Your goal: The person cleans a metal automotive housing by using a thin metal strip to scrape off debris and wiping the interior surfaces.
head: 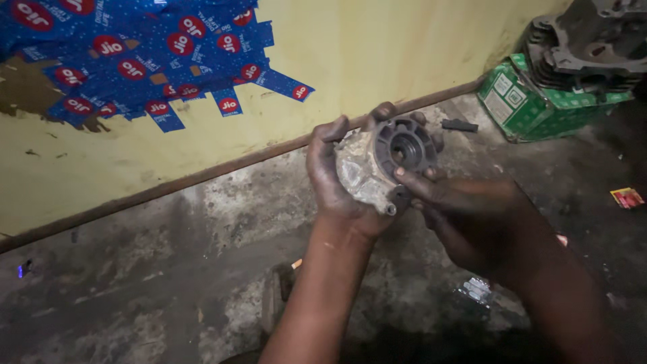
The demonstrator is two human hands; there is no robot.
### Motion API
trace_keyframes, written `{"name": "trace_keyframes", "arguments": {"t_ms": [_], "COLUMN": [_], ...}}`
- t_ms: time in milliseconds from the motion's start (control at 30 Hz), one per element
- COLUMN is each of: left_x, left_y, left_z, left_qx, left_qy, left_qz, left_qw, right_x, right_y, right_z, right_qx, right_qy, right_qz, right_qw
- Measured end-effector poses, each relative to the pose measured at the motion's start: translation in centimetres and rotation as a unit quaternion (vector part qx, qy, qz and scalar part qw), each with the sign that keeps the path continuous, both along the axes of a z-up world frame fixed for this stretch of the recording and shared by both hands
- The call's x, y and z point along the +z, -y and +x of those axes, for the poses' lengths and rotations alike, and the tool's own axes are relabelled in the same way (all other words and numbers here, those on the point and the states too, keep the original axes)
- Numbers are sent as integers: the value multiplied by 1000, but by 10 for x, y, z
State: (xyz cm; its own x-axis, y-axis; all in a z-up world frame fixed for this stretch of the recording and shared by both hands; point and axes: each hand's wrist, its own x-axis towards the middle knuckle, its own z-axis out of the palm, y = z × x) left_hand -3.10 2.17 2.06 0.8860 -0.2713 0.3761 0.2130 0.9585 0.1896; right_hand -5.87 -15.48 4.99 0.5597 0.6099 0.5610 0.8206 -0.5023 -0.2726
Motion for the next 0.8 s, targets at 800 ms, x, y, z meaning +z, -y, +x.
{"name": "trace_keyframes", "arguments": {"t_ms": [800], "left_x": [13], "left_y": [-7], "left_z": [-2], "left_qx": [-7], "left_qy": [-79], "left_qz": [-34], "left_qw": [996], "right_x": [-14], "right_y": [-16], "right_z": [-14], "right_qx": [-98], "right_qy": [72], "right_qz": [40], "right_qw": [992]}}
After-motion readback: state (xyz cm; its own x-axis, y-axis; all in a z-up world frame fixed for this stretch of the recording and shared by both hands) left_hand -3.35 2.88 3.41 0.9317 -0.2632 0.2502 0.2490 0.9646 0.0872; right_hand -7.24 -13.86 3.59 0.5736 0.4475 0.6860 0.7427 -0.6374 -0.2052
